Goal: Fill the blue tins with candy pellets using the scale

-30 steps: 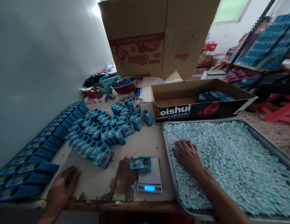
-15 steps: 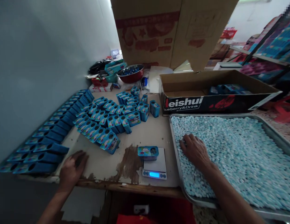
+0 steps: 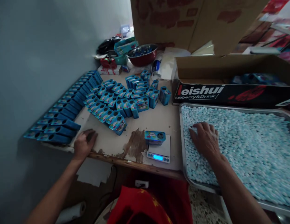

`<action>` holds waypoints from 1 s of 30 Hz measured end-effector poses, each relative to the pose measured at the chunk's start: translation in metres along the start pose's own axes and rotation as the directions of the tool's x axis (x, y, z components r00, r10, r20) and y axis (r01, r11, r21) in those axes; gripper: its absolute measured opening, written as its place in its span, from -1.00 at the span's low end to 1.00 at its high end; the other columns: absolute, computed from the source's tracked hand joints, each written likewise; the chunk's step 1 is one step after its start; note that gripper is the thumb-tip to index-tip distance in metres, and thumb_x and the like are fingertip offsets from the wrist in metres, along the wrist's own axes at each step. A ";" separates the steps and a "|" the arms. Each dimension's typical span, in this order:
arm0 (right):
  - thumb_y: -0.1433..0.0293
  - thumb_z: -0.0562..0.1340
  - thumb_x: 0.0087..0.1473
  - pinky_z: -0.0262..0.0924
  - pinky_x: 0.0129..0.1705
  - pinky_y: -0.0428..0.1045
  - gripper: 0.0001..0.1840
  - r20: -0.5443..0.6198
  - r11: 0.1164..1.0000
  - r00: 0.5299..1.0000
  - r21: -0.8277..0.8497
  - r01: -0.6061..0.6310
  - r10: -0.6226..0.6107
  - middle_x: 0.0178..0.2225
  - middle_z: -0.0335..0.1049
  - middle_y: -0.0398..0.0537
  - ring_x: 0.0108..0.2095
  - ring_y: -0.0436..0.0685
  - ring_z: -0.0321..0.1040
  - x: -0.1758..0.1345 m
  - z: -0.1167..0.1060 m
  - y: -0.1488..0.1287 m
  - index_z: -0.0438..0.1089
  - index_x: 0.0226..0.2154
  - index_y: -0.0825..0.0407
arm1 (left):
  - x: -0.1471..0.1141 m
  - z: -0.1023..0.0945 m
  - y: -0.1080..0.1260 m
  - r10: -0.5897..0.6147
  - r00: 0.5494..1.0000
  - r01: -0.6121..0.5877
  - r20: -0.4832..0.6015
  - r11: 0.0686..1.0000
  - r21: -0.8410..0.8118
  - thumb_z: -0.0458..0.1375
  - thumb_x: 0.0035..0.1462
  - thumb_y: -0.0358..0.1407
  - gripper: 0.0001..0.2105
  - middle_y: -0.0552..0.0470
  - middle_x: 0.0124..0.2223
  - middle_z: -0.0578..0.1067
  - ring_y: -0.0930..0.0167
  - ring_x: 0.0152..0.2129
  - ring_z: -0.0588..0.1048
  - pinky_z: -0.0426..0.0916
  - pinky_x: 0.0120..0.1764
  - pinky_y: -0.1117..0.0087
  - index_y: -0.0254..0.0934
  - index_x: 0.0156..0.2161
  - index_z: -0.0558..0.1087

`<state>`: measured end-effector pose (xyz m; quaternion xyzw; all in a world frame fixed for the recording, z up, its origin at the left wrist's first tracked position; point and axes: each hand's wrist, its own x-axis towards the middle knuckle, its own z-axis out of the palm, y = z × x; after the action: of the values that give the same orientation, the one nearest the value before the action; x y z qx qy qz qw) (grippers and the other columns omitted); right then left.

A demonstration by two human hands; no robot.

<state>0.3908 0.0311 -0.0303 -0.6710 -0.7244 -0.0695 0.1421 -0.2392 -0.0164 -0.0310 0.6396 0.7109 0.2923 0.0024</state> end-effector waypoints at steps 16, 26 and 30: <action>0.31 0.11 0.52 0.31 0.27 0.34 -0.53 0.164 0.974 0.966 0.145 0.177 -0.200 0.37 0.48 0.38 0.36 0.56 0.32 0.004 -0.013 -0.007 0.52 0.29 0.12 | 0.007 0.005 0.010 -0.072 0.997 0.072 0.020 0.997 0.006 0.23 0.32 -0.08 -0.70 -0.30 0.02 0.71 0.03 0.04 0.65 0.51 0.25 0.04 -0.28 -0.09 0.62; 0.26 0.18 0.52 0.24 -0.10 0.16 -0.67 0.178 0.998 0.982 -0.002 0.058 -0.056 -0.03 0.58 0.29 -0.03 0.41 0.45 0.004 -0.015 -0.022 0.62 -0.07 0.07 | 0.009 0.001 0.019 -0.090 0.996 0.090 -0.005 0.995 -0.041 0.32 0.40 0.01 -0.66 -0.27 -0.13 0.68 0.05 -0.04 0.65 0.55 0.18 0.03 -0.26 -0.22 0.61; 0.29 0.18 0.58 -0.06 -0.24 0.11 -0.64 0.276 0.998 0.960 0.011 -0.061 0.056 -0.04 0.63 0.30 -0.20 0.27 0.47 0.004 -0.031 -0.035 0.65 -0.13 0.10 | 0.012 -0.001 0.022 -0.126 0.992 0.127 0.010 0.991 -0.031 0.34 0.51 0.03 -0.61 -0.13 -0.02 0.65 0.22 -0.07 0.65 0.59 0.15 0.05 -0.31 0.02 0.61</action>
<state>0.3597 0.0224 0.0038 -0.6938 -0.7176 0.0356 0.0483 -0.2220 -0.0054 -0.0162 0.5943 0.7454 0.3001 0.0339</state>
